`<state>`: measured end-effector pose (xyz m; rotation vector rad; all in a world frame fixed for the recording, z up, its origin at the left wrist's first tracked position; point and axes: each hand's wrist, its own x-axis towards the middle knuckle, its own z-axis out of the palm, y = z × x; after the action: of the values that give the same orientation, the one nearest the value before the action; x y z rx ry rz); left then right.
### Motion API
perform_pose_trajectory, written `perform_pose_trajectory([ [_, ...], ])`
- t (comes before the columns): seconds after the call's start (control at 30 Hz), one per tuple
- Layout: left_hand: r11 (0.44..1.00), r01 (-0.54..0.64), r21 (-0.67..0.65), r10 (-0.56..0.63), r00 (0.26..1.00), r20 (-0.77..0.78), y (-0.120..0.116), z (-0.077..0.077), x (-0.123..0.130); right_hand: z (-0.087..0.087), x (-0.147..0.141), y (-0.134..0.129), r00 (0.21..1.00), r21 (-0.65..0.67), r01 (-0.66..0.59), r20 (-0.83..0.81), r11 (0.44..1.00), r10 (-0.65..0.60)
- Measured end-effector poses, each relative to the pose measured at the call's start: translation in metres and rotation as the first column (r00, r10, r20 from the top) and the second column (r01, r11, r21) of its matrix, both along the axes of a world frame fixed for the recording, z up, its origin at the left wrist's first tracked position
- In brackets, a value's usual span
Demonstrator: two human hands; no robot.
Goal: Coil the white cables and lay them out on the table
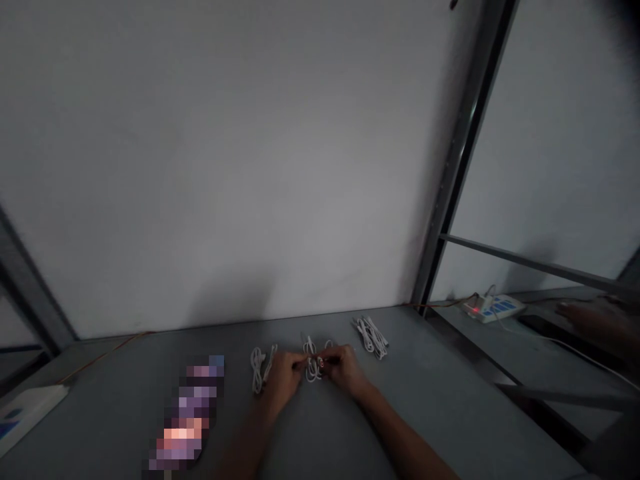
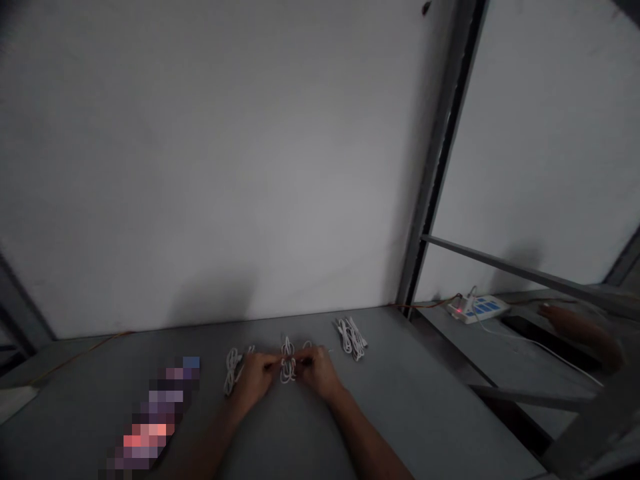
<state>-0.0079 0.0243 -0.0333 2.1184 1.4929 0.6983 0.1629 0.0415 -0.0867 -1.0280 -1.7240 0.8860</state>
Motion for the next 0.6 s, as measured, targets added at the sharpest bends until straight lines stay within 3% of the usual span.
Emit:
perform_pose_trajectory([
  [0.17,0.999,-0.020,-0.049,0.021,0.999,0.031,0.000,-0.005,-0.001,0.001,-0.001,0.000,1.000,-0.042,0.010,-0.011,0.999,-0.010],
  [0.33,0.998,-0.048,-0.034,0.049,0.999,0.022,0.002,-0.010,-0.001,0.010,-0.003,-0.007,0.993,0.056,0.066,0.098,0.996,-0.072],
  [0.6,0.999,-0.046,0.030,0.047,0.998,-0.029,0.002,-0.008,-0.001,0.019,-0.005,-0.012,0.985,0.165,0.016,0.167,0.986,-0.044],
])
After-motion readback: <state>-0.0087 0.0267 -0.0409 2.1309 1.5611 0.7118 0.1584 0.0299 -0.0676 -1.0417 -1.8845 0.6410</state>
